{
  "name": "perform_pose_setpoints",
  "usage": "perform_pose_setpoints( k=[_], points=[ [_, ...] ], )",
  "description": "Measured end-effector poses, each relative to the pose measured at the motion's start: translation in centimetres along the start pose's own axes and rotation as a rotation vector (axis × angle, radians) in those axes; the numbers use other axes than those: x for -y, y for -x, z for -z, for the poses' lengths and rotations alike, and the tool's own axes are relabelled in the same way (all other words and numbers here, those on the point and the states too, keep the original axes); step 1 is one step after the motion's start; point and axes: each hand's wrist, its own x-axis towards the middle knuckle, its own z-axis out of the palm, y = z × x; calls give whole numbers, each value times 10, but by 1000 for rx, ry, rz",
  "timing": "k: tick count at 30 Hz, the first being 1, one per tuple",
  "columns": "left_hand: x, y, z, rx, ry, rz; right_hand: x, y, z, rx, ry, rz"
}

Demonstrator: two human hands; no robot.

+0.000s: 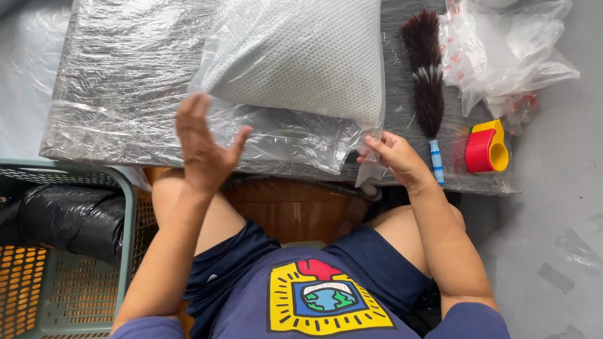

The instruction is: Placing a pillow into a plastic bag and using a vacuum cleaner nozzle to remove air and compress the pillow for packaging.

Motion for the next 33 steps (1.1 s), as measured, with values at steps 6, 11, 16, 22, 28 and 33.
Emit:
perform_pose_setpoints(
  k=[6,11,16,22,28,33],
  points=[
    [-80,41,-59,298,-82,-364,-38,-19,24,15,-10,70],
    [-86,34,-85,170,86,-431,-27,-5,13,11,69,142],
    [-99,34,-64,92,206,-450,6,20,8,-49,182,207],
    [-103,48,-57,114,180,-393,-11,11,21,-36,519,265],
    [-91,-1,-49,-47,179,-358,-26,-32,43,-280,423,490],
    [-18,-49,-62,118,-263,17,22,-54,14,-344,598,319]
  ],
)
